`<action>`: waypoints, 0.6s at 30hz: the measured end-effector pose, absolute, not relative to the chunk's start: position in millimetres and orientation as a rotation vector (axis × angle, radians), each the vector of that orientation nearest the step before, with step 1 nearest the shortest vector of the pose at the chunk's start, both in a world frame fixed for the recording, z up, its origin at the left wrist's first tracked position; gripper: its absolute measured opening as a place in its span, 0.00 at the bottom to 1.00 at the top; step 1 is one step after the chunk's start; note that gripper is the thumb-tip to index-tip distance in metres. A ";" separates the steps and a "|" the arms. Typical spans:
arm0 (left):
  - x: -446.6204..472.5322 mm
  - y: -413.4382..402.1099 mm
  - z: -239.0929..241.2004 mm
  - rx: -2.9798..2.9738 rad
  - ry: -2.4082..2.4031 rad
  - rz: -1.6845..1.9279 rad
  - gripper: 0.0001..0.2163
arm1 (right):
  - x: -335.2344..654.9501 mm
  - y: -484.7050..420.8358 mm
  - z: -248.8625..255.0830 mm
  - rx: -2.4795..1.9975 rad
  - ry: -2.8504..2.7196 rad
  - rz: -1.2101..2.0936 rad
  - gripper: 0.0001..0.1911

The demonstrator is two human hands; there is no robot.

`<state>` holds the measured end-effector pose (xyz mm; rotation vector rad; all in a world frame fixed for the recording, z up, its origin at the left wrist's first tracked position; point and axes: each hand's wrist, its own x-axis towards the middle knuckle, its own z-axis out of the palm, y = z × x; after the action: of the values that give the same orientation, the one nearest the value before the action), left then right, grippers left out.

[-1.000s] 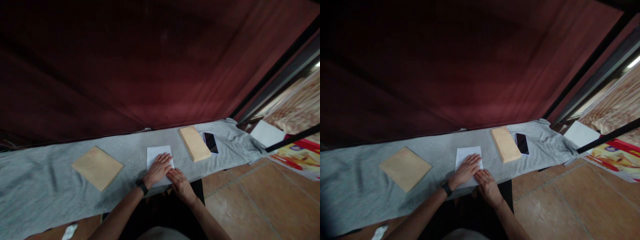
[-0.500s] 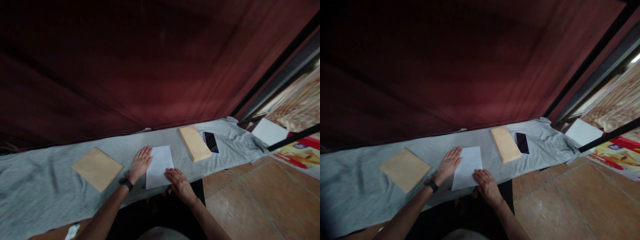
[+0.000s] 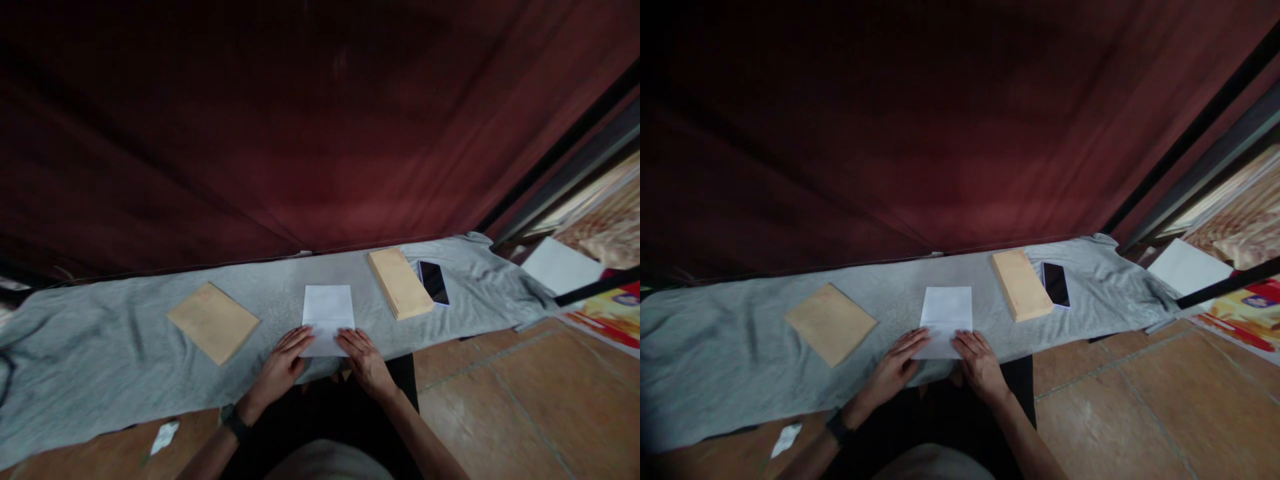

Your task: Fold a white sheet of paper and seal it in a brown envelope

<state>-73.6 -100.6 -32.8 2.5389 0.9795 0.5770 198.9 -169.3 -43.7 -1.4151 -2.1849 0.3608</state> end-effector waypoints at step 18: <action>-74.7 -92.9 -35.3 2.698 0.952 0.397 0.26 | 229.1 -169.5 -37.7 -1.344 -2.168 0.523 0.23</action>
<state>-74.7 -92.9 -35.3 2.6976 0.9516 0.3967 229.1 -169.5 -37.7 -1.3443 -2.1677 0.5235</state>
